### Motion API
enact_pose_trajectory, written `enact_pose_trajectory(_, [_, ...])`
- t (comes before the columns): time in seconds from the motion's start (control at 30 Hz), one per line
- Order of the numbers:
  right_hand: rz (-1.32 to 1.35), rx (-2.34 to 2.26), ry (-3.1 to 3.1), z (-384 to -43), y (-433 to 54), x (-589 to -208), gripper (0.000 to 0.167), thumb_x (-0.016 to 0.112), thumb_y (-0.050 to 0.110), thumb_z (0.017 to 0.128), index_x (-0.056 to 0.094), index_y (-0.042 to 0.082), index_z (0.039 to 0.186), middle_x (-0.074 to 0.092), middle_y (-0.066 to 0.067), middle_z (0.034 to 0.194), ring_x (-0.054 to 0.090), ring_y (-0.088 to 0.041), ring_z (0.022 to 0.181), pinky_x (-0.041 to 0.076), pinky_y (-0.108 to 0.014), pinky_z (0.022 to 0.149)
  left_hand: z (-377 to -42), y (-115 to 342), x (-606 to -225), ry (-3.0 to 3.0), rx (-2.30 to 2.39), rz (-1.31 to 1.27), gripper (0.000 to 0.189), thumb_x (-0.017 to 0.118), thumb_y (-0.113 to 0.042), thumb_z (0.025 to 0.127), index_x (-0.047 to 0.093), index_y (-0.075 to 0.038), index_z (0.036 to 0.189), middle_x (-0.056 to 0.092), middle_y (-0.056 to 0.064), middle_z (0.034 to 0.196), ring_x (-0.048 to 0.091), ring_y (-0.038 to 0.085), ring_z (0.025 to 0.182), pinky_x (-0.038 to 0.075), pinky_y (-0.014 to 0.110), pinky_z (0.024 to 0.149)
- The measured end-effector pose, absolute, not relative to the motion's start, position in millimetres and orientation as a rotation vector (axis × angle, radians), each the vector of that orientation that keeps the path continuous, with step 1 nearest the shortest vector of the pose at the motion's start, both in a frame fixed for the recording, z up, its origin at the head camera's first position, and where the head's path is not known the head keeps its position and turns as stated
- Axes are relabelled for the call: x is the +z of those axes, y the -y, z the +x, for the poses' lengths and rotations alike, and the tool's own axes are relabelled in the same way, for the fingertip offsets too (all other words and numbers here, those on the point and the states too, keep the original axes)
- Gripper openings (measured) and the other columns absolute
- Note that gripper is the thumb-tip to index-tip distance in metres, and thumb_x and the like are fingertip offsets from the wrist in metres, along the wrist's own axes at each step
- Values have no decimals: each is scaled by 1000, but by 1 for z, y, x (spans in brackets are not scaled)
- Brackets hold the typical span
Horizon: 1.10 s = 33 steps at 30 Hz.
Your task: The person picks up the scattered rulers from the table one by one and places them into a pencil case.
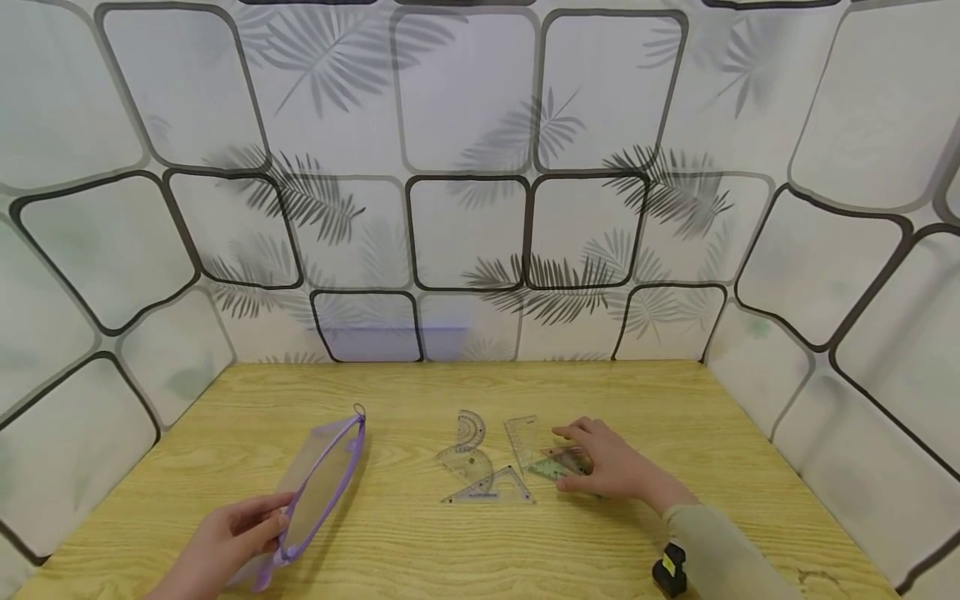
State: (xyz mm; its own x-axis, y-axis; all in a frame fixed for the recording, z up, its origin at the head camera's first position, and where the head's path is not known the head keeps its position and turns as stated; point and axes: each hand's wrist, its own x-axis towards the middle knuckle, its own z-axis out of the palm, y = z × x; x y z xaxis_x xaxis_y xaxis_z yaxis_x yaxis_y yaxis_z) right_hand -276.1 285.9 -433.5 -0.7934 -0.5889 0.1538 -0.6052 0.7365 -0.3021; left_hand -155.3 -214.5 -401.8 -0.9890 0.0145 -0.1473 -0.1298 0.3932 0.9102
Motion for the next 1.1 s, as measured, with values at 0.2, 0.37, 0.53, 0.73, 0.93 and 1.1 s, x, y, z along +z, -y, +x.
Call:
enact_pose_trajectory(0.2, [982,512,2897,-276,-285,-432,78,68,55,87,48,7,144,54,-9,126,52,-21,107,49,-41,82,-148,208,-407,-2555,1684,-185,42,60,-12,97,55,12,132,72,11,104,67,8,81,61,23,72])
enact_pose_trajectory(0.37, [985,503,2905,-276,-286,-433,76,68,54,87,48,7,144,54,-9,126,52,-22,108,50,-43,83,-146,206,-411,-2521,1714,-215,43,61,-10,97,54,12,133,70,6,99,67,9,84,61,24,74])
enact_pose_trajectory(0.53, [993,495,2904,-276,-287,-432,74,68,54,87,50,7,142,54,-9,126,53,-24,111,51,-45,86,-147,216,-404,-2473,1723,-149,47,60,-15,98,51,11,136,71,12,109,68,9,85,61,24,76])
enact_pose_trajectory(0.73, [1003,508,2908,-275,-285,-430,73,68,53,88,51,7,141,54,-9,127,54,-25,111,51,-45,87,-150,227,-389,-2423,1688,-66,51,58,-19,99,48,12,138,69,11,112,69,12,90,61,27,78])
enact_pose_trajectory(0.93, [1012,503,2914,-275,-283,-428,74,68,54,88,50,7,142,54,-9,127,53,-23,110,50,-43,85,-148,226,-389,-2401,1700,-30,50,59,-17,99,49,15,136,70,18,116,70,12,90,61,26,77])
enact_pose_trajectory(1.1, [1029,501,2912,-274,-282,-427,72,68,52,88,51,7,141,54,-9,126,53,-23,108,50,-42,84,-144,223,-393,-2409,1708,-35,50,60,-18,98,50,14,136,71,19,115,69,9,89,61,25,76])
